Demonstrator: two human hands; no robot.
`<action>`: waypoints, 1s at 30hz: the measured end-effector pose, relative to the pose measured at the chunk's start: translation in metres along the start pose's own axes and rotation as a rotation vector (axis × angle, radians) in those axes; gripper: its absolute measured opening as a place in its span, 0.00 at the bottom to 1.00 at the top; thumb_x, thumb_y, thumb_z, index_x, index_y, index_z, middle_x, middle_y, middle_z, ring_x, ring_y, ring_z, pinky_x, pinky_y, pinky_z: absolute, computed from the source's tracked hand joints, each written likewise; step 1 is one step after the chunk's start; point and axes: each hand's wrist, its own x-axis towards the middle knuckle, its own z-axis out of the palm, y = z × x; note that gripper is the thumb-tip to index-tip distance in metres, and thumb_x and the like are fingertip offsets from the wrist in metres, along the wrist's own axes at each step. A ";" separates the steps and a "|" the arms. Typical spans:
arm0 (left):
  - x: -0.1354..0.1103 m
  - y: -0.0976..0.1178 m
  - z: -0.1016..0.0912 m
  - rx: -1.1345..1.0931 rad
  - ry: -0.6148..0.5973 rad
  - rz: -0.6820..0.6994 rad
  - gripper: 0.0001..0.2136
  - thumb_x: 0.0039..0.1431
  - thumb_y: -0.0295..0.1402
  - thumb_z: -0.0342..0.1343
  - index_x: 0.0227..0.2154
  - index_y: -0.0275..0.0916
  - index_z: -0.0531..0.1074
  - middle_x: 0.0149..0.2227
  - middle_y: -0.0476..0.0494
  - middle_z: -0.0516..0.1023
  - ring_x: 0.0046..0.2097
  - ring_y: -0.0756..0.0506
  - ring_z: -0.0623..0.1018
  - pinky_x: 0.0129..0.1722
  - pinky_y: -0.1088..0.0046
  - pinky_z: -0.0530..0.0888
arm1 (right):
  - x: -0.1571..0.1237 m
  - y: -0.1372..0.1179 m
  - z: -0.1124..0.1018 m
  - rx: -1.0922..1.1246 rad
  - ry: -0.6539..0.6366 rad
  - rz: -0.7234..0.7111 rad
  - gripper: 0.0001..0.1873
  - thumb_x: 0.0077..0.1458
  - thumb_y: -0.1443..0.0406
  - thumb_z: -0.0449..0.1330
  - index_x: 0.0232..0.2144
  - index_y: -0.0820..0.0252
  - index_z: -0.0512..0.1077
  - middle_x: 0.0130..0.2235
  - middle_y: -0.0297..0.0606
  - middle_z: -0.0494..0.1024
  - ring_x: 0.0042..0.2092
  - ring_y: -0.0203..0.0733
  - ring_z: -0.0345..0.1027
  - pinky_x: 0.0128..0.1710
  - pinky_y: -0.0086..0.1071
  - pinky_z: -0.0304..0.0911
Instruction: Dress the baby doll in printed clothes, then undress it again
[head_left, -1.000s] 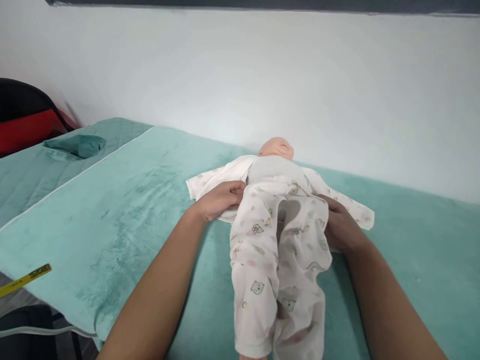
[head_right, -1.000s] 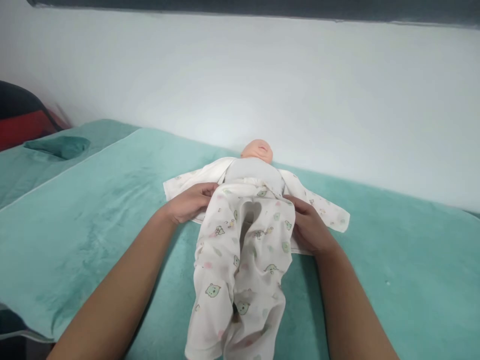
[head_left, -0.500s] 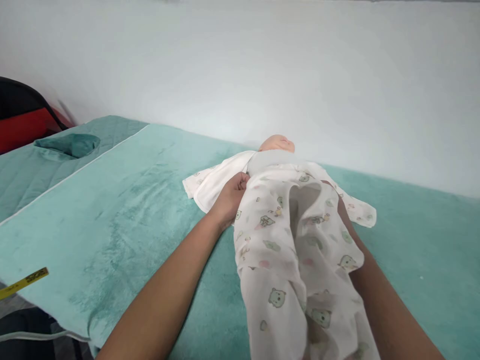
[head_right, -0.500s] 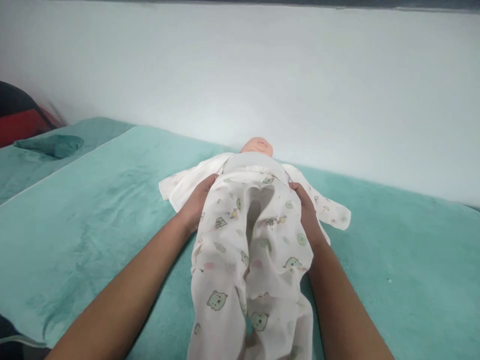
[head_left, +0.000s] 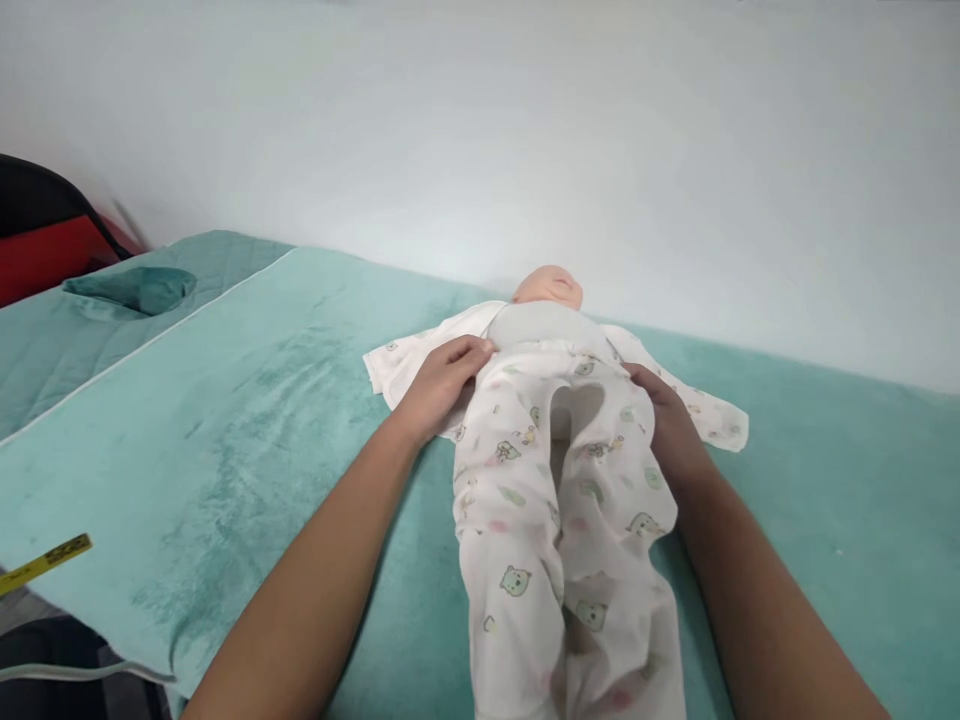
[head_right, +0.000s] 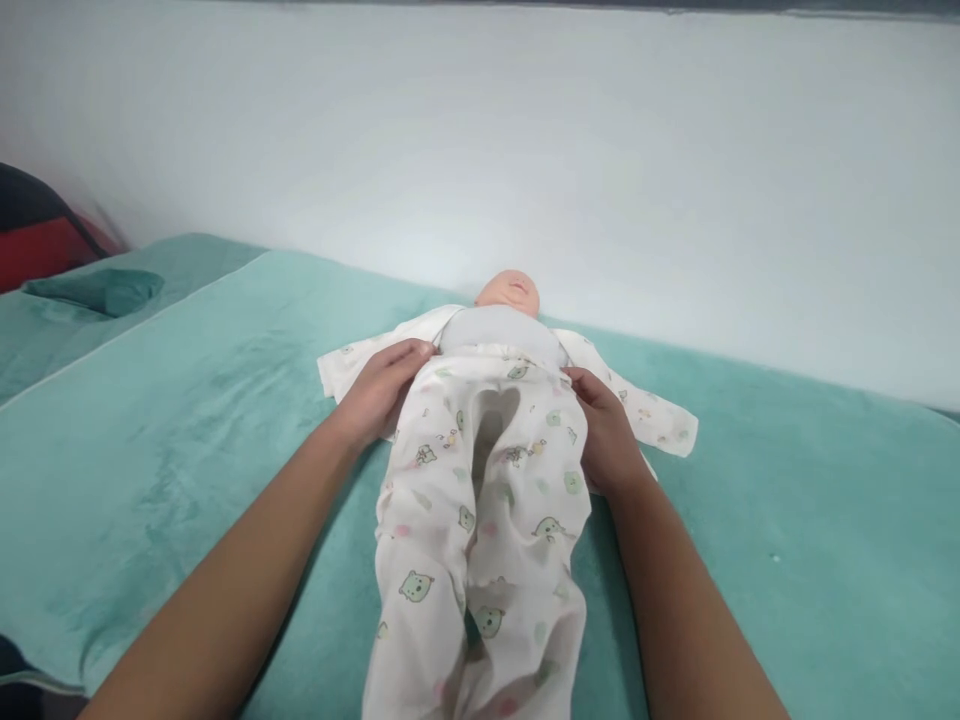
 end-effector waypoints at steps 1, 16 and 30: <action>0.000 0.001 0.000 0.054 -0.023 0.002 0.13 0.57 0.44 0.57 0.31 0.38 0.72 0.31 0.49 0.69 0.33 0.50 0.67 0.32 0.74 0.65 | 0.001 0.002 -0.001 -0.027 -0.012 -0.008 0.11 0.46 0.56 0.66 0.31 0.51 0.72 0.31 0.32 0.75 0.31 0.42 0.65 0.30 0.35 0.61; 0.002 0.007 -0.001 0.389 -0.109 0.172 0.09 0.61 0.38 0.53 0.30 0.40 0.62 0.57 0.42 0.69 0.51 0.45 0.71 0.50 0.68 0.66 | 0.012 0.017 -0.002 -0.241 0.026 -0.393 0.11 0.55 0.53 0.62 0.31 0.52 0.68 0.53 0.36 0.72 0.57 0.48 0.64 0.53 0.40 0.61; 0.048 -0.013 0.021 0.567 0.240 0.234 0.08 0.63 0.33 0.48 0.30 0.43 0.55 0.26 0.53 0.60 0.30 0.48 0.62 0.34 0.70 0.58 | 0.021 0.009 0.006 -0.707 0.182 -0.373 0.13 0.61 0.53 0.51 0.31 0.52 0.66 0.30 0.33 0.73 0.34 0.43 0.64 0.37 0.37 0.58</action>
